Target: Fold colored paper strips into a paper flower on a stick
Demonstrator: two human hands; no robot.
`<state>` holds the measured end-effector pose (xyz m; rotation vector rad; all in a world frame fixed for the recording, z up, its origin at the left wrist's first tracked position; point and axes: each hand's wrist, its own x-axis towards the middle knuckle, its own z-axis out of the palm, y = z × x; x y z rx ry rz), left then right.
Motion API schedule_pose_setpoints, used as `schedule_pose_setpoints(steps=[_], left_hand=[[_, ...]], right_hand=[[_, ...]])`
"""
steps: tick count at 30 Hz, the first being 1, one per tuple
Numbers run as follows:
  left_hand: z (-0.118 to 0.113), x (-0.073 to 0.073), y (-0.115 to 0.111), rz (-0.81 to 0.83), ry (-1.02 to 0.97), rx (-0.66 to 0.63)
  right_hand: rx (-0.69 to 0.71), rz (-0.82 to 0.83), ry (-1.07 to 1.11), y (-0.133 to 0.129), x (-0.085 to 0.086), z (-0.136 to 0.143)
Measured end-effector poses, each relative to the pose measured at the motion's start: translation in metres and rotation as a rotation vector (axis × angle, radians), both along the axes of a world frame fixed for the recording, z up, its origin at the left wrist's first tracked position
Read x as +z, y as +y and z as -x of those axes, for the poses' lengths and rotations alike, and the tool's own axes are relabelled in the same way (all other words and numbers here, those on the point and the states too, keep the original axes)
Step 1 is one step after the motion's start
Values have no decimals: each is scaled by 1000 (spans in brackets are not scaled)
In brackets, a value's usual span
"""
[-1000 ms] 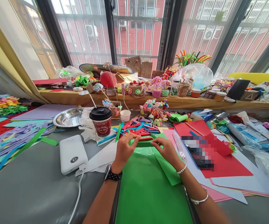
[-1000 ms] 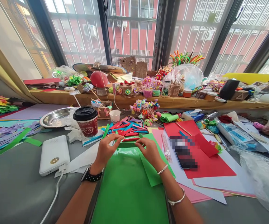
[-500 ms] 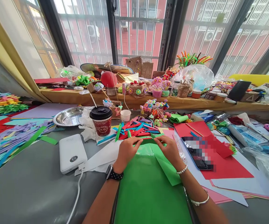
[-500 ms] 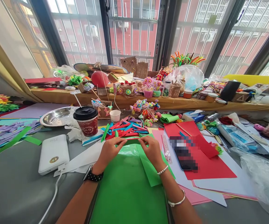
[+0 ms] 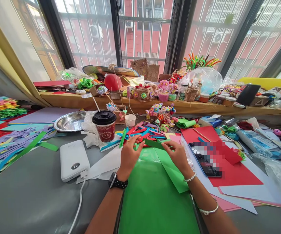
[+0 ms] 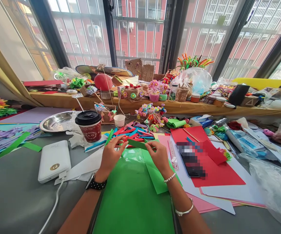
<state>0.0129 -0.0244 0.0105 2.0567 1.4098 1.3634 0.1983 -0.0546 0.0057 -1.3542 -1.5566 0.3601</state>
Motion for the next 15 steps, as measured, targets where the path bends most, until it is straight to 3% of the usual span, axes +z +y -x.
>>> schedule_pose_setpoints(steps=[3,8,15], left_hand=[[-4,-4,-1,-12,109,-59],[-7,-5,-3,-192,207,-26],[-15,-4,-9,-232,326,-192]], right_hand=[[30,6,-33,-1,0,3],[47,7,-43,-1,-2,4],[156,-15,-128,-2,-4,7]])
